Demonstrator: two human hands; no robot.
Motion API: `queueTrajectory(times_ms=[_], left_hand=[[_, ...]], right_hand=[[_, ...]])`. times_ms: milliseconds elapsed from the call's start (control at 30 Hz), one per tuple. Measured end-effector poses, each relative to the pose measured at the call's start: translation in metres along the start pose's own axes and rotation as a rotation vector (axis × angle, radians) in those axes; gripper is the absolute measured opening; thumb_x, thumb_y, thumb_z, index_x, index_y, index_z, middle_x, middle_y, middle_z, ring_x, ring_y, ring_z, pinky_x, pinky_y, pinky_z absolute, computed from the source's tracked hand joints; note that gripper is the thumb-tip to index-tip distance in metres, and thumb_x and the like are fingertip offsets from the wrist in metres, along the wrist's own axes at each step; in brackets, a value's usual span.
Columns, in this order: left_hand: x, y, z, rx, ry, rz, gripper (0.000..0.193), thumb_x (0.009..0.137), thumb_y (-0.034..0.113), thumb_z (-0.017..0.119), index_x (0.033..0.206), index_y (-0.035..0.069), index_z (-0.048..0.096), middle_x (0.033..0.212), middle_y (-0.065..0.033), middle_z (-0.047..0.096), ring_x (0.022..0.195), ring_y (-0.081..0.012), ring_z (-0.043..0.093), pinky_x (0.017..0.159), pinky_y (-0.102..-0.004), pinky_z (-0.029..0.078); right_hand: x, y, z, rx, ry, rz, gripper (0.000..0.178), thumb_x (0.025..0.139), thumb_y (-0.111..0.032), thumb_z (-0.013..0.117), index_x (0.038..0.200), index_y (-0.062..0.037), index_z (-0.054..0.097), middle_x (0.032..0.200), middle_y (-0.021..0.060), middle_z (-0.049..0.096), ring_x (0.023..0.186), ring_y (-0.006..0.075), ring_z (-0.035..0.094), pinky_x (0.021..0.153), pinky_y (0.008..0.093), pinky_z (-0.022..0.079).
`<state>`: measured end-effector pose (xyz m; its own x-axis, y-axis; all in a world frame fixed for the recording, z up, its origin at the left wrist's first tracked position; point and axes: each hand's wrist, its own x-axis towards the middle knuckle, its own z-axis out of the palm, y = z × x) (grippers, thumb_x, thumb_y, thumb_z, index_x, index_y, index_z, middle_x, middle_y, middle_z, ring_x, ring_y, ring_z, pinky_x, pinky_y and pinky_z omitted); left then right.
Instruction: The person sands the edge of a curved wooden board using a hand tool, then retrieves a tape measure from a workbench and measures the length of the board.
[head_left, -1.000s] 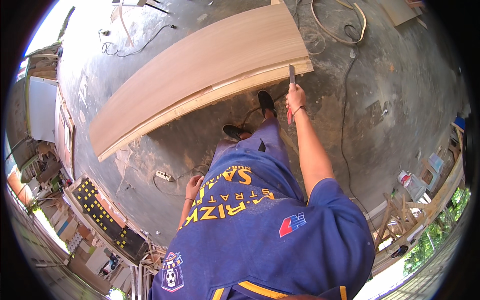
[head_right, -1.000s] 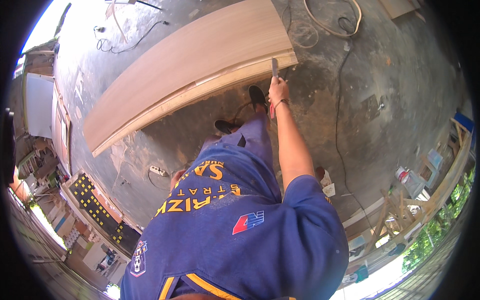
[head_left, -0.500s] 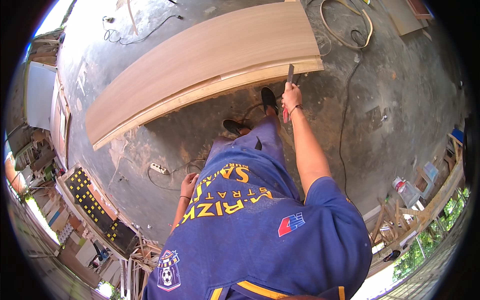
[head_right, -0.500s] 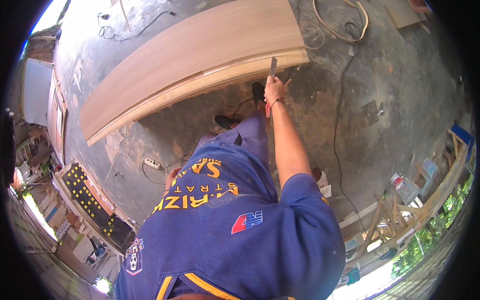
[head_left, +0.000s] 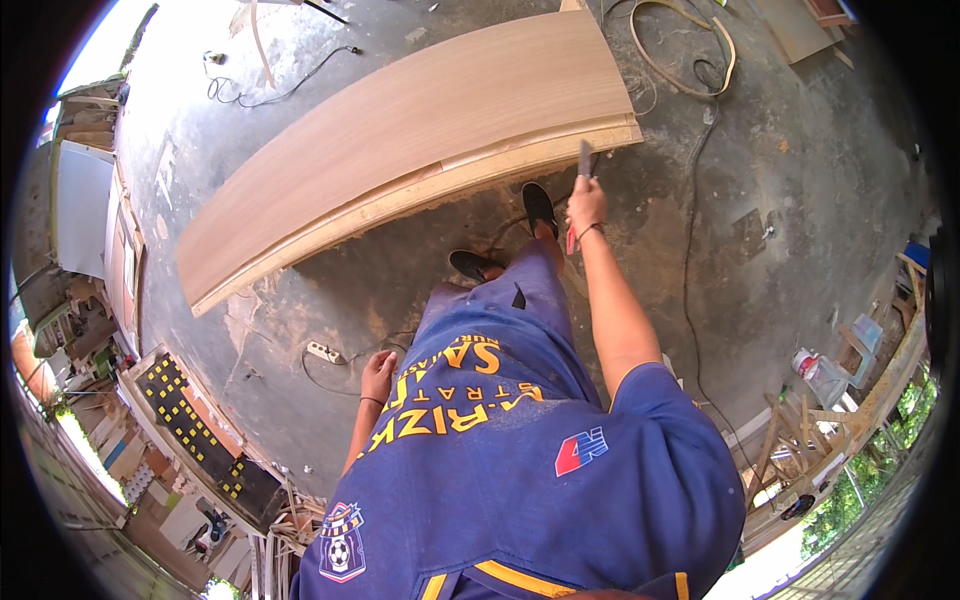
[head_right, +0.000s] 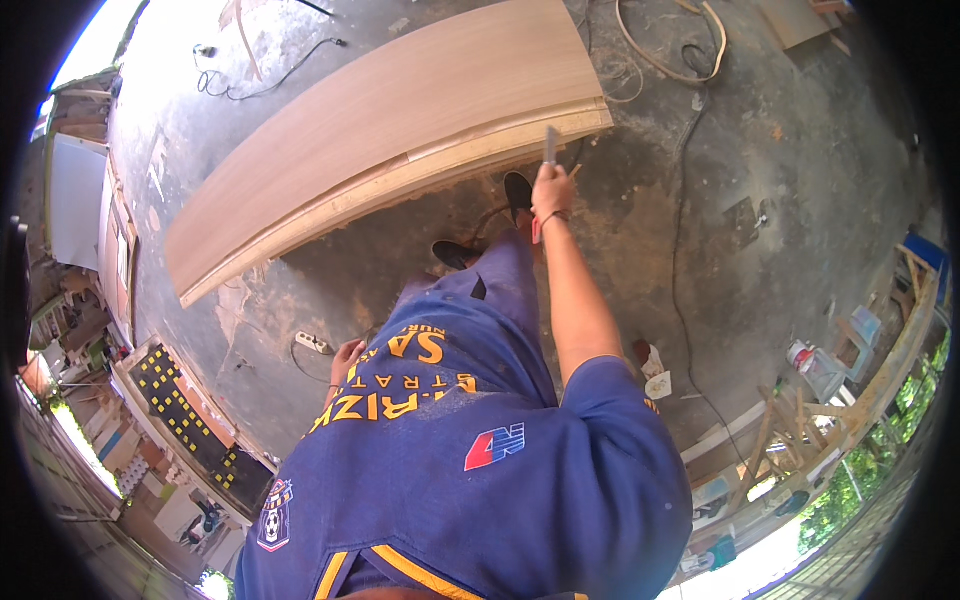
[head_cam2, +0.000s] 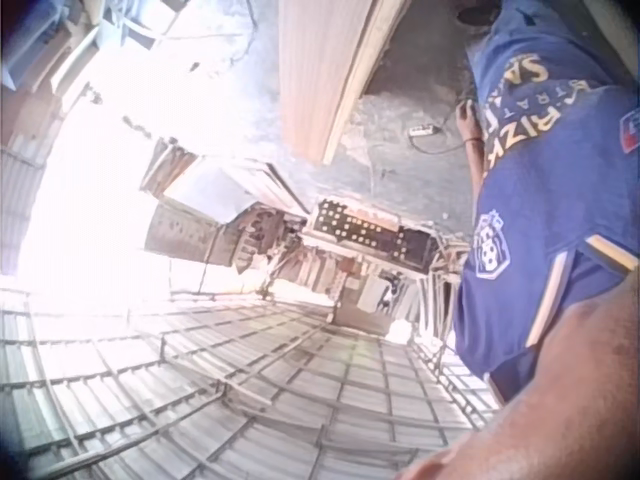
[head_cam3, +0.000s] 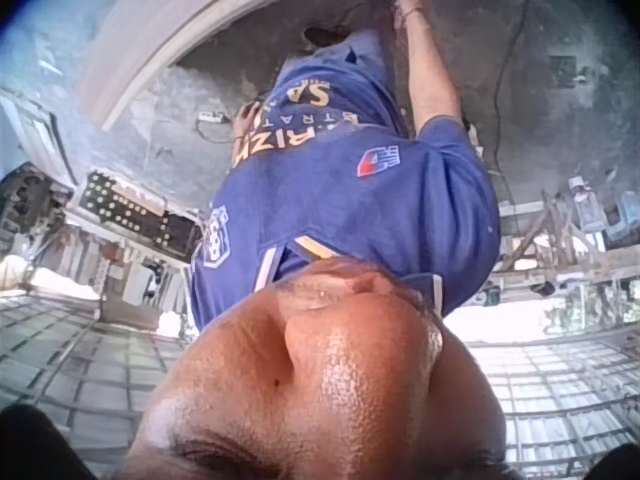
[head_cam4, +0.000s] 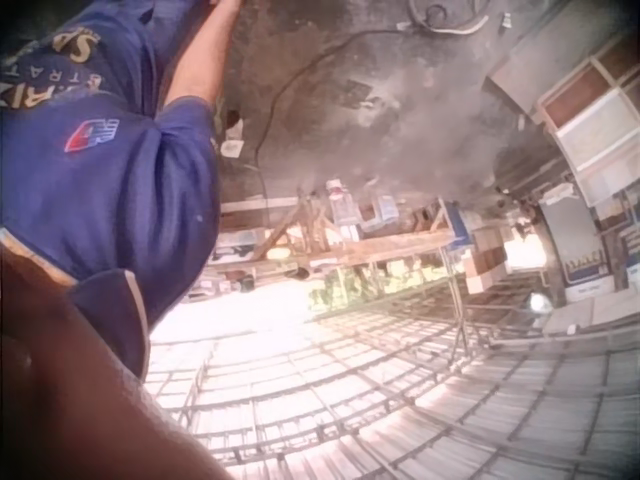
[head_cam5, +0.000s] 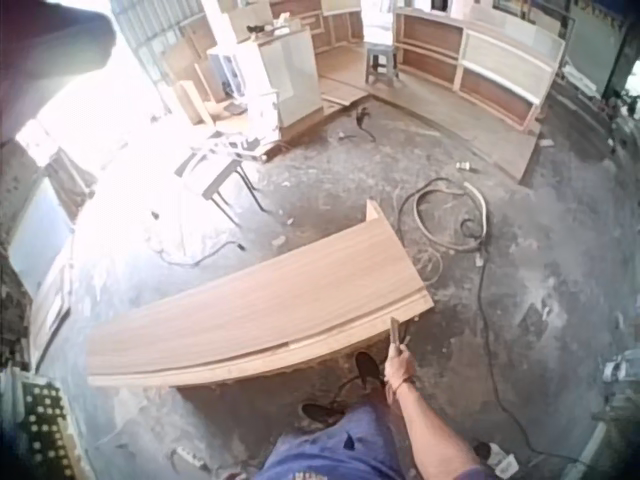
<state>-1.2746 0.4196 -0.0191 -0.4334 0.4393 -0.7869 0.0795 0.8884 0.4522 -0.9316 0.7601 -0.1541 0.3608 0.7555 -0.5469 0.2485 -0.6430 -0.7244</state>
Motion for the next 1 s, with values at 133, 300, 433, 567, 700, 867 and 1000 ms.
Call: queueTrajectory(times_ms=[133, 300, 433, 567, 700, 867, 1000], left_hand=[[-0.002, -0.023, 0.005, 0.045, -0.071, 0.029, 0.035, 0.083, 0.026, 0.060, 0.103, -0.002, 0.056, 0.095, -0.0088, 0.062, 0.086, -0.0138, 0.058, 0.076, -0.0251, 0.045], [-0.005, -0.044, 0.000, 0.035, -0.094, 0.061, 0.035, 0.083, 0.026, 0.061, 0.103, -0.001, 0.057, 0.096, -0.0095, 0.062, 0.088, -0.0140, 0.058, 0.077, -0.0248, 0.045], [-0.002, -0.053, -0.001, -0.016, -0.041, 0.041, 0.034, 0.083, 0.025, 0.061, 0.103, -0.002, 0.057, 0.095, -0.0102, 0.062, 0.087, -0.0144, 0.058, 0.077, -0.0250, 0.046], [-0.003, -0.046, 0.003, -0.034, -0.028, 0.020, 0.034, 0.082, 0.026, 0.061, 0.102, -0.002, 0.057, 0.094, -0.0103, 0.062, 0.086, -0.0146, 0.058, 0.076, -0.0252, 0.046], [-0.007, -0.052, 0.002, -0.046, -0.026, 0.045, 0.034, 0.082, 0.027, 0.061, 0.102, -0.001, 0.058, 0.095, -0.0100, 0.062, 0.086, -0.0143, 0.058, 0.075, -0.0248, 0.045], [-0.013, -0.067, -0.006, -0.050, -0.017, -0.031, 0.034, 0.082, 0.027, 0.061, 0.101, -0.001, 0.058, 0.092, -0.0094, 0.063, 0.084, -0.0135, 0.058, 0.074, -0.0241, 0.045], [-0.018, -0.089, -0.013, -0.127, -0.034, -0.062, 0.031, 0.082, 0.024, 0.061, 0.100, -0.001, 0.058, 0.092, -0.0087, 0.063, 0.084, -0.0135, 0.058, 0.075, -0.0250, 0.045]], right_hand=[[0.000, -0.031, -0.030, 0.213, -0.024, 0.154, 0.030, 0.086, -0.032, 0.041, 0.069, -0.0072, 0.043, 0.048, 0.0027, 0.042, 0.033, 0.0123, 0.042, 0.028, 0.0273, 0.035], [0.009, -0.043, -0.031, 0.178, -0.077, 0.118, 0.030, 0.086, -0.033, 0.041, 0.071, -0.0071, 0.044, 0.049, 0.0023, 0.042, 0.034, 0.0116, 0.042, 0.029, 0.0272, 0.035], [0.012, -0.041, -0.020, 0.087, -0.098, 0.100, 0.034, 0.085, -0.035, 0.039, 0.074, -0.0038, 0.049, 0.050, 0.0073, 0.049, 0.036, 0.0178, 0.049, 0.032, 0.0300, 0.041], [-0.003, -0.026, 0.008, -0.144, -0.173, -0.035, 0.035, 0.087, -0.036, 0.039, 0.071, -0.0057, 0.046, 0.048, 0.0037, 0.045, 0.034, 0.0142, 0.045, 0.031, 0.0295, 0.038], [-0.025, -0.035, 0.027, -0.133, -0.141, 0.018, 0.035, 0.087, -0.035, 0.037, 0.072, -0.0049, 0.046, 0.048, 0.0047, 0.044, 0.033, 0.0168, 0.046, 0.030, 0.0309, 0.039], [-0.032, -0.032, 0.037, -0.038, -0.129, 0.031, 0.035, 0.087, -0.034, 0.037, 0.070, -0.0046, 0.046, 0.047, 0.0045, 0.043, 0.033, 0.0172, 0.045, 0.031, 0.0316, 0.039], [-0.050, -0.032, 0.055, -0.188, -0.184, -0.022, 0.035, 0.087, -0.034, 0.037, 0.070, -0.0046, 0.045, 0.049, 0.0046, 0.044, 0.035, 0.0165, 0.046, 0.030, 0.0298, 0.038]])
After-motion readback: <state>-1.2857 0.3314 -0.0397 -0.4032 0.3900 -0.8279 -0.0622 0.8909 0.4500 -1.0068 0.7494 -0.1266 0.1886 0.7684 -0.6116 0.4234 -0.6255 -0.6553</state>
